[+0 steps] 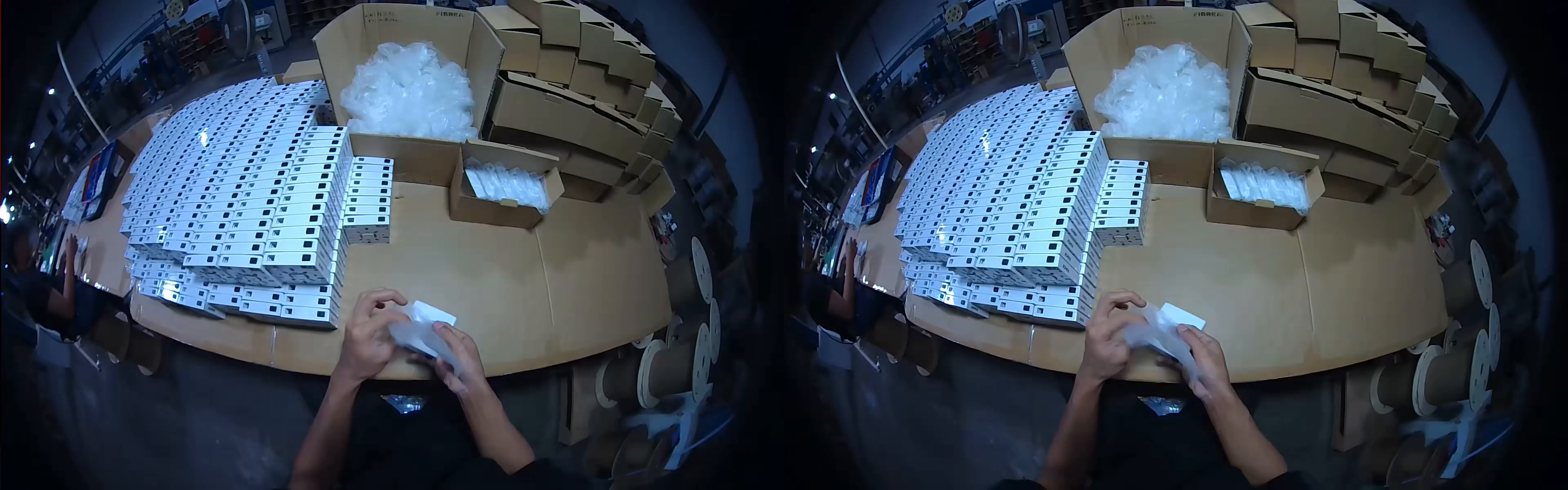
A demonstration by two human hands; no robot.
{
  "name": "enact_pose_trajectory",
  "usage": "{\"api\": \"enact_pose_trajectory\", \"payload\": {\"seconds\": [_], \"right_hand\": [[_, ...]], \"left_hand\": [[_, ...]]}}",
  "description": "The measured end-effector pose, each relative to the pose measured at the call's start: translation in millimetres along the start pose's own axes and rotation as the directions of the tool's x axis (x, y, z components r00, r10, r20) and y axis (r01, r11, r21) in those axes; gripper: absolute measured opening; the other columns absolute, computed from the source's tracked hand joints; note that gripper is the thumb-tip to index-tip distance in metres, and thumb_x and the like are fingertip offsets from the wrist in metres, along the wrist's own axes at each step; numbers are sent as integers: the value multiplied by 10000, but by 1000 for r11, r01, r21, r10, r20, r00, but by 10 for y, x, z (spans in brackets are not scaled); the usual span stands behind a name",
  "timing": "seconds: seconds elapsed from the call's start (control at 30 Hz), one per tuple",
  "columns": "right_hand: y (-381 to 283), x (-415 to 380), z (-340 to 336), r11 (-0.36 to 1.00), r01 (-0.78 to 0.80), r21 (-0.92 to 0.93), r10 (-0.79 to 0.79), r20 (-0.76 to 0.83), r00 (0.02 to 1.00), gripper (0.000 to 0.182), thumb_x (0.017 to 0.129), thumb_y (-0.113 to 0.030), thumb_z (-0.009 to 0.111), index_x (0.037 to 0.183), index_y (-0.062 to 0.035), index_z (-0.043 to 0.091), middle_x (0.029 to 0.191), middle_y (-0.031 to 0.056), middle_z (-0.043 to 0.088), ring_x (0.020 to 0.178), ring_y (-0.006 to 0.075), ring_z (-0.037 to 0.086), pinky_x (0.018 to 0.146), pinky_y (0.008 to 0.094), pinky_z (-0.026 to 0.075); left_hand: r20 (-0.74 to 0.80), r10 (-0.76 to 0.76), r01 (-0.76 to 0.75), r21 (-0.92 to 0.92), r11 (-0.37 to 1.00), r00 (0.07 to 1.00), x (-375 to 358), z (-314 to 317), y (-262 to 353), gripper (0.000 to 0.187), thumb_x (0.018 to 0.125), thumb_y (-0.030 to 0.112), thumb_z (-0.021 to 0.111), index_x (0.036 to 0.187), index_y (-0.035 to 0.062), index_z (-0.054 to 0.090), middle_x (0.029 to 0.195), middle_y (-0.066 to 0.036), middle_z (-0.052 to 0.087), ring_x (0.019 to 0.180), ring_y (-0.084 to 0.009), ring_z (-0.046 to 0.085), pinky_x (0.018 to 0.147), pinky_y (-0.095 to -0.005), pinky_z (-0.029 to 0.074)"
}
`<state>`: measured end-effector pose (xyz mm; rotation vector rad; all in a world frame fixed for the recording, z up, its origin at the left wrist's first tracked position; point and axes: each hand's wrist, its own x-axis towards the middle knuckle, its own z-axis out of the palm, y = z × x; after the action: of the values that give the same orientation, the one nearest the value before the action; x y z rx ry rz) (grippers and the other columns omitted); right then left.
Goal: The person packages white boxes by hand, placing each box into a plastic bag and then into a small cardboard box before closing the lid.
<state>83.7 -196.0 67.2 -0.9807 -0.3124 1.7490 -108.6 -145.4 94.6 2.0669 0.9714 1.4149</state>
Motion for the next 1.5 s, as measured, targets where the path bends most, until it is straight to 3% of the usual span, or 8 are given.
{"api": "enact_pose_trajectory", "payload": {"seconds": [0.23,0.47,0.57,0.63,0.67,0.8,1.33,1.5], "right_hand": [[-2,16,-118,808,427,-405,-394,168,904,472,1031,-292,644,1320,78,592,1287,118,598,1172,210,610,972,339,526],[47,67,73,590,513,-623,-596,92,798,248,981,-190,730,992,57,735,1064,124,601,980,204,586,839,331,474],[60,107,27,444,532,-721,-670,126,731,220,954,-165,746,956,55,729,1047,163,608,962,263,608,838,361,484],[26,96,28,344,524,-779,-703,156,694,198,931,-138,755,941,57,721,1046,186,609,955,303,619,837,386,492],[9,89,35,294,516,-804,-715,173,677,188,920,-125,759,933,57,717,1045,197,609,952,324,624,837,399,496],[-6,50,94,234,524,-819,-729,209,652,164,905,-95,758,931,59,711,1044,212,614,945,355,632,830,418,507],[7,62,1,305,502,-809,-675,188,714,174,884,-74,779,938,72,701,1047,184,619,944,309,638,829,391,518],[-142,23,-53,299,523,-798,-572,289,768,193,885,-87,788,940,76,700,1059,197,623,971,318,648,846,393,524]], "left_hand": [[-164,-533,541,5,841,830,-33,104,180,209,969,147,684,869,-21,609,683,-179,610,595,-299,612,600,-395,470],[-17,-732,675,-371,637,681,-313,250,-139,293,1043,233,636,882,-12,640,724,-79,628,710,-87,587,666,-314,491],[-244,-690,545,-461,701,681,-212,306,-135,156,999,168,689,974,17,659,908,-119,648,860,-151,629,787,-315,509],[-422,-339,402,69,913,841,-139,269,17,145,943,97,723,1056,22,672,1037,-112,628,963,-204,603,852,-336,487],[-426,-130,294,346,891,895,-107,242,103,196,914,62,740,1097,25,679,1101,-109,618,1015,-230,589,885,-347,476],[-169,-8,81,429,900,986,34,198,258,364,820,54,801,1173,74,714,1139,-98,648,1094,-297,603,962,-414,475],[91,25,-51,300,952,996,14,192,-7,252,865,2,737,1080,0,606,988,-157,671,942,-313,662,822,-395,533],[132,-414,423,-45,905,901,87,70,164,269,917,91,733,1126,-12,598,873,-151,704,761,-308,696,725,-401,556]]}}
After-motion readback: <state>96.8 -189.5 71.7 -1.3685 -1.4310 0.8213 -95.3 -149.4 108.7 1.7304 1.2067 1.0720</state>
